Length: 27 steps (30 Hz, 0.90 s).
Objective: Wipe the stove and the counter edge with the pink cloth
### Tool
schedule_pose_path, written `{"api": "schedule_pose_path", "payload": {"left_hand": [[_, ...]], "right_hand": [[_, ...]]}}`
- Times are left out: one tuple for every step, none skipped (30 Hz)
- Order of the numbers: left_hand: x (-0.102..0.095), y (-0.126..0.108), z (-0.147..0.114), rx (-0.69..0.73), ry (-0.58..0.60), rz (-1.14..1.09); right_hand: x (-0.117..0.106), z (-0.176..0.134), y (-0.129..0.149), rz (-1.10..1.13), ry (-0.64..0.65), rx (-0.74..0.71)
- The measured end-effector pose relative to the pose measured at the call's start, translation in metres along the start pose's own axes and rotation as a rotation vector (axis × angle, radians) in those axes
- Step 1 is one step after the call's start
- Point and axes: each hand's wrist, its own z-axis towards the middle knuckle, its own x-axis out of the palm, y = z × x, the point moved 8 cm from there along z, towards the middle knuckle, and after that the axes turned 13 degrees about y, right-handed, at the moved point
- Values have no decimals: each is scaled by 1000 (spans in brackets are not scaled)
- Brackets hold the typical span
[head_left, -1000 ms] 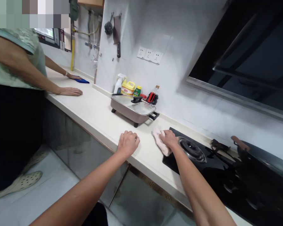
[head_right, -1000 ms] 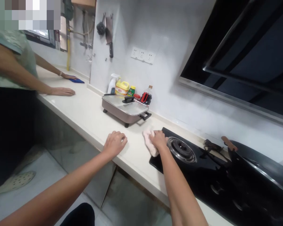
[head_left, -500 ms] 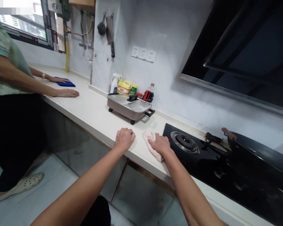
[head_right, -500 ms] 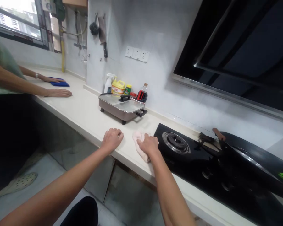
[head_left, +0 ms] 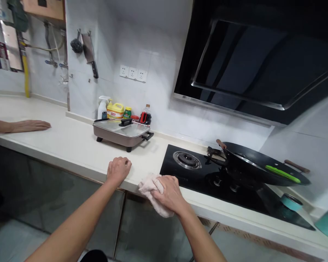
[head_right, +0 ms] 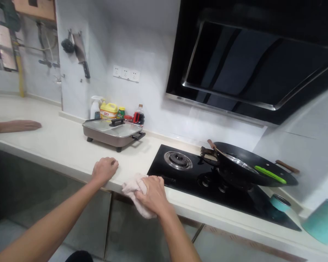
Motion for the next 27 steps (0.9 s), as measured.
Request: {"api": "schedule_pose_path", "payload": {"left_hand": [[0, 0, 1, -2, 9, 2], [0, 0, 1, -3, 16, 2], [0, 0, 1, -5, 20, 0], [-1, 0, 2, -4, 22, -3], [-1, 0, 2, -2, 23, -3], [-2, 0, 2, -1, 25, -2], [-2, 0, 2, -1, 27, 2], [-2, -1, 2, 0, 30, 9], [-2, -1, 3, 0, 33, 17], [-2, -1, 3, -1, 36, 27], [-2, -1, 4, -4, 38, 37], [-2, -1, 4, -7, 41, 45], [-2, -2, 5, -8, 44, 53], [-2, -2, 5, -10, 49, 58], [-2, -2, 5, -10, 54, 62], [-2, -3, 4, -8, 57, 65], [-3, -4, 4, -7, 60, 67], [-3, -4, 4, -6, 63, 67], [-4, -4, 3, -5, 66, 65], [-4, -5, 3, -4, 68, 61], [-4, -5, 3, 0, 69, 57], [-3, -5, 3, 5, 69, 54], [-3, -5, 3, 10, 70, 54], [-2, -5, 4, 15, 70, 57], [-1, -5, 4, 17, 72, 62], [0, -5, 5, 18, 76, 67], [1, -6, 6, 18, 81, 70]], "right_hand": [[-2, -8, -5, 6, -21, 15], [-5, -15, -10, 9, -38, 33], [-7, -23, -17, 9, -48, 52], [-10, -31, -24, 8, -56, 73], [-13, -38, -32, 2, -58, 98], [-16, -45, -40, -8, -57, 126], [-19, -52, -49, -24, -52, 152], [-21, -59, -57, -40, -47, 177], [-24, -65, -65, -54, -44, 202], [-26, -71, -73, -62, -42, 226], [-28, -77, -81, -64, -41, 246], [-30, -83, -88, -60, -44, 265], [-33, -89, -95, -56, -49, 284], [-35, -95, -102, -54, -58, 304], [-37, -101, -110, -55, -67, 323], [-40, -108, -117, -60, -75, 341], [-42, -115, -125, -69, -81, 358], [-43, -122, -133, -82, -84, 375], [-45, -131, -141, -99, -88, 391], [-48, -139, -149, -119, -93, 409], [-50, -148, -156, -142, -99, 428], [-52, -157, -164, -165, -108, 451], [-55, -166, -171, -187, -113, 473], [-57, -173, -176, -206, -114, 492], [-58, -178, -181, -221, -107, 505], [-58, -182, -183, -232, -95, 512], [-59, -183, -185, -239, -81, 516]]}}
